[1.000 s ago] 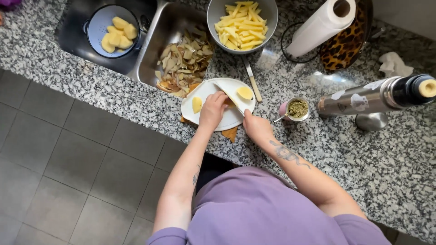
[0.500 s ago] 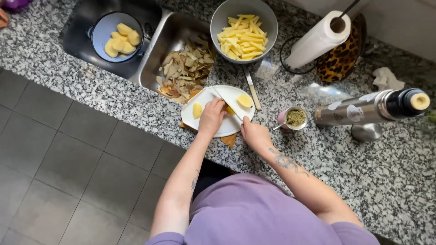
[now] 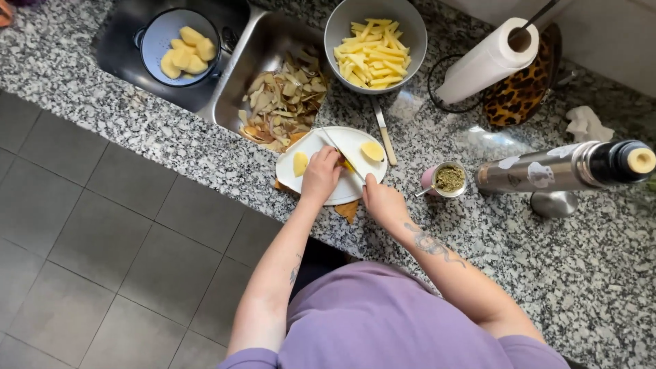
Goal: The person slices peeled potatoes into thin strips on a white cutting board using a knife. They periodically transfer the cut potato strips into a gray bowl and rinse the remaining potato pieces in a colander under running water.
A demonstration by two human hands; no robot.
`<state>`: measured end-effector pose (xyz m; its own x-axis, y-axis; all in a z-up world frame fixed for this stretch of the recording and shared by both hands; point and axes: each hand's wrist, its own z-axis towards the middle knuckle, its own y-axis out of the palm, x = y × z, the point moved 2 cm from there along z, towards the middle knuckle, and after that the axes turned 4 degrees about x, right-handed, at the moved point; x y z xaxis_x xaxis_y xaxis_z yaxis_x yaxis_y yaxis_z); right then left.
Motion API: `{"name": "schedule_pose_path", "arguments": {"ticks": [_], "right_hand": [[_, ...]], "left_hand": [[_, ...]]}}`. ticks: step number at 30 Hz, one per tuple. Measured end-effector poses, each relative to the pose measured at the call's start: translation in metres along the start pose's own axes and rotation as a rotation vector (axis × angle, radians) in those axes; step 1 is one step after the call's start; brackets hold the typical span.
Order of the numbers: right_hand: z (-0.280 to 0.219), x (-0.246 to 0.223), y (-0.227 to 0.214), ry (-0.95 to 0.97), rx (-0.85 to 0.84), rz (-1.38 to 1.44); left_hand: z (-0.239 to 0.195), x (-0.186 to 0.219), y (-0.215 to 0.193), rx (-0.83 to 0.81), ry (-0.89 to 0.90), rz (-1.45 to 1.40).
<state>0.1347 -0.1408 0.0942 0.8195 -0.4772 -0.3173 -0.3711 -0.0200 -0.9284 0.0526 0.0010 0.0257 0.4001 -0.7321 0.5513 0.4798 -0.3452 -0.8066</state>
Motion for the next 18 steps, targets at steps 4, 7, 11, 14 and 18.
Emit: {"name": "schedule_pose_path", "arguments": {"ticks": [4, 7, 11, 14, 18], "right_hand": [[0.0, -0.011, 0.005, 0.027, 0.014, 0.01], [0.026, -0.003, 0.013, 0.028, 0.051, -0.014], [0.015, -0.007, 0.0, 0.013, 0.056, 0.031], [0.001, -0.009, 0.0, 0.008, 0.026, 0.045], [0.003, -0.012, 0.002, 0.007, 0.016, 0.018]], "left_hand": [[-0.01, 0.004, -0.007, -0.007, 0.008, -0.036], [0.001, 0.0, -0.004, 0.012, 0.002, -0.052], [-0.004, -0.007, 0.007, 0.036, 0.008, -0.045], [-0.007, -0.008, 0.007, 0.041, -0.006, -0.058], [-0.005, -0.009, 0.005, 0.056, 0.009, -0.054]]}}
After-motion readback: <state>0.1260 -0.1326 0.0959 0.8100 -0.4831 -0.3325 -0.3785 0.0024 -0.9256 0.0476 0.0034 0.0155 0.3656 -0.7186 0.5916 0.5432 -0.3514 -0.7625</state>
